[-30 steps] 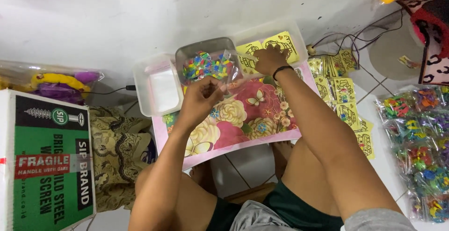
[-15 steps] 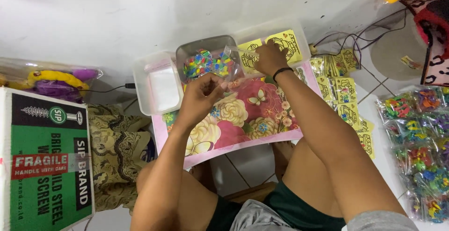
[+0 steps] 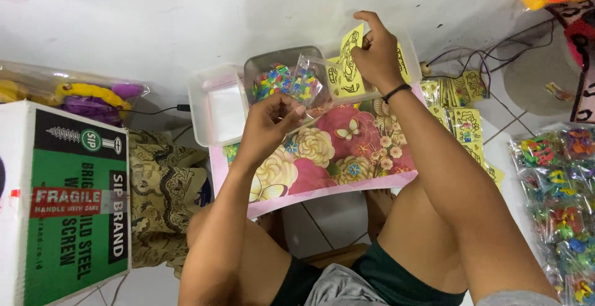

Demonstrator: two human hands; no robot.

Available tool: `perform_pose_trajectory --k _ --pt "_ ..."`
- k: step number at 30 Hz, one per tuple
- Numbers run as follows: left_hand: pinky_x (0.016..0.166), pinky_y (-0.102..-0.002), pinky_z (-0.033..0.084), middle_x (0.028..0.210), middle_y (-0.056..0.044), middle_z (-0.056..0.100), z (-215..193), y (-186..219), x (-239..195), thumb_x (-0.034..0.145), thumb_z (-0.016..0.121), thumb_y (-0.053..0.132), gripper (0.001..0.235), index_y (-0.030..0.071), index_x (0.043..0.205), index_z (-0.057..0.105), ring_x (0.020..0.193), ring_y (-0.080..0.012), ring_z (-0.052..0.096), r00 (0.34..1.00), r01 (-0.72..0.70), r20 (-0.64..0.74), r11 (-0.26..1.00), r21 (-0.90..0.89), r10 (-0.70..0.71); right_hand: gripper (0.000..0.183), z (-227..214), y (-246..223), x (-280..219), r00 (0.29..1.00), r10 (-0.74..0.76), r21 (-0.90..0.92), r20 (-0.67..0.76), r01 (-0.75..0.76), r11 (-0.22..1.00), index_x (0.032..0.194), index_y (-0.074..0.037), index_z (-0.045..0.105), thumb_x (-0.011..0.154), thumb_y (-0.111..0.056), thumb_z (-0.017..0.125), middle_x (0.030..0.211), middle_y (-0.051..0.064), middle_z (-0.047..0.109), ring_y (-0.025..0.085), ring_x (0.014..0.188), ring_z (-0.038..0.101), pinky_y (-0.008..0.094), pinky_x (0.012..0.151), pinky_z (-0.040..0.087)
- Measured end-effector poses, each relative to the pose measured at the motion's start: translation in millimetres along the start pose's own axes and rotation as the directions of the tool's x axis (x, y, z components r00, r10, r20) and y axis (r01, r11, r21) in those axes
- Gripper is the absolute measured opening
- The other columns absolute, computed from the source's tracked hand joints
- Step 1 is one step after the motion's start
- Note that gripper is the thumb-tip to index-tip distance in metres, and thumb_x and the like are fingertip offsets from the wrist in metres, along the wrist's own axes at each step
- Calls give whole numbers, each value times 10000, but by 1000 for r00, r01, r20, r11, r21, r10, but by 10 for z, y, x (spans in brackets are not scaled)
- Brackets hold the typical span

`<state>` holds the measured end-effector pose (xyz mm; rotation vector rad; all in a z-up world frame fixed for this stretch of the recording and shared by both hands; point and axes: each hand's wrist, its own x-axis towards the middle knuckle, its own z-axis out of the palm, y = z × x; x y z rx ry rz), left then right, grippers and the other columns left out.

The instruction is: The person sits on the floor and packs small colorful stickers into clear plastic bags. They place a yellow paper with a vehicle outline into each bag, add stickers, and then set the filled bags aside.

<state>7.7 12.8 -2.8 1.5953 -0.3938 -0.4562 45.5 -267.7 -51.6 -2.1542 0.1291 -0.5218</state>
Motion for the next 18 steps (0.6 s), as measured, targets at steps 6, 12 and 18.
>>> perform_pose_trajectory --k 6,12,18 --pt "647 -229 549 814 -63 722 29 4 -85 969 705 156 166 -8 990 693 677 -98 631 1000 3 -13 1000 -31 -4 523 -283 -385 -115 985 133 430 109 -168 887 1273 -59 670 789 104 554 920 44 641 83 683 519 194 577 413" --pt "633 -238 538 797 -58 719 22 34 -150 969 691 115 137 -17 939 716 661 -104 626 1000 -18 25 1000 5 18 363 -442 -456 -267 998 63 530 -9 -49 847 1123 -82 558 844 130 654 1057 67 657 68 708 550 159 559 437" --pt "614 -230 472 723 -35 660 -58 44 -156 964 704 99 148 -2 859 722 659 -97 592 998 6 69 999 48 -9 343 -558 -574 -375 996 -14 559 -90 62 827 1167 -13 646 856 130 625 1019 40 663 91 860 558 198 809 448"
